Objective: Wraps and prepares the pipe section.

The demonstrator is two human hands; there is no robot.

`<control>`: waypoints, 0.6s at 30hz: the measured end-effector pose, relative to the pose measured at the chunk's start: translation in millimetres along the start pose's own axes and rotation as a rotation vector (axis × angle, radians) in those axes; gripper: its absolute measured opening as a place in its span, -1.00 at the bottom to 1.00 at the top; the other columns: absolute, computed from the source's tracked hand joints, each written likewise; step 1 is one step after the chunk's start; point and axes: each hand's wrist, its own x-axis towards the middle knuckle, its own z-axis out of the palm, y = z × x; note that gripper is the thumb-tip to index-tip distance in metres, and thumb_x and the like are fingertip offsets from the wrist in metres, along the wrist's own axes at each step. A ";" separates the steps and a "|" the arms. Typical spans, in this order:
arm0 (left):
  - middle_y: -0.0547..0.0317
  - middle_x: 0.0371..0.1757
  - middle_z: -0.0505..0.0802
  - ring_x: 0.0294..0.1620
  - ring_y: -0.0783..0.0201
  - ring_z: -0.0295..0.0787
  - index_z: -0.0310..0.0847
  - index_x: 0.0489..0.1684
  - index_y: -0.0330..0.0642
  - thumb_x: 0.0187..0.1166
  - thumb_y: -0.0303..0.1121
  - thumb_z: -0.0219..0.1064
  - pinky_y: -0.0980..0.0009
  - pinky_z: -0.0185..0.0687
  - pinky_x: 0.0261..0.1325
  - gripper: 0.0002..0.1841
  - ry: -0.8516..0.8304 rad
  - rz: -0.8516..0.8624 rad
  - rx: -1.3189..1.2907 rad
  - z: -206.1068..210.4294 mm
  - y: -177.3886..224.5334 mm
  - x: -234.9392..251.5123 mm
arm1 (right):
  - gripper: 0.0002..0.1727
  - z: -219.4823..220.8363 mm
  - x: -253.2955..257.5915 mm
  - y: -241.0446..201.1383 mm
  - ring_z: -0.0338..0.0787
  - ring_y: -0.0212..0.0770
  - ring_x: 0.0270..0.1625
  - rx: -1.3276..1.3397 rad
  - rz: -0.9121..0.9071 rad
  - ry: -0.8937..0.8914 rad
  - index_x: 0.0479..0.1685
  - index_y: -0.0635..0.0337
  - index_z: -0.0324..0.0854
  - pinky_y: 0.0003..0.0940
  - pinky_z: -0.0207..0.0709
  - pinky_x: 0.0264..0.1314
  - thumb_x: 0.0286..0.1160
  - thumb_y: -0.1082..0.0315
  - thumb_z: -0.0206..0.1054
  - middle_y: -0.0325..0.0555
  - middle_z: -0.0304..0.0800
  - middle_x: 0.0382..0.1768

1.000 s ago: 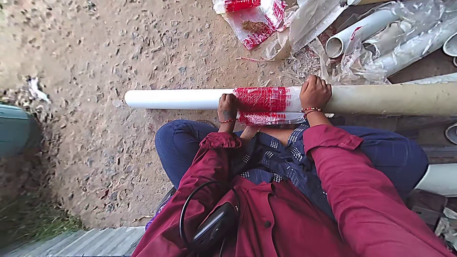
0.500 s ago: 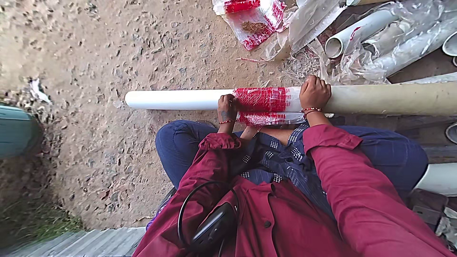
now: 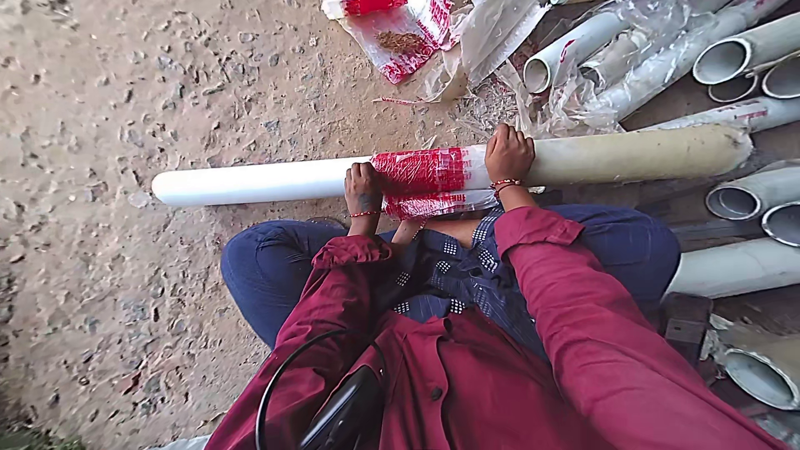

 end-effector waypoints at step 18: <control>-0.62 0.32 0.67 0.47 -0.52 0.54 0.60 0.18 -0.57 0.78 -0.46 0.06 -0.33 0.33 0.54 -0.69 -0.019 -0.017 -0.046 -12.9 -0.8 -6.3 | -0.75 -2.1 2.0 -2.6 0.92 0.05 -0.05 0.037 -0.025 0.020 -0.06 0.32 0.82 -0.04 0.64 -0.01 0.56 0.41 0.23 0.09 0.94 -0.16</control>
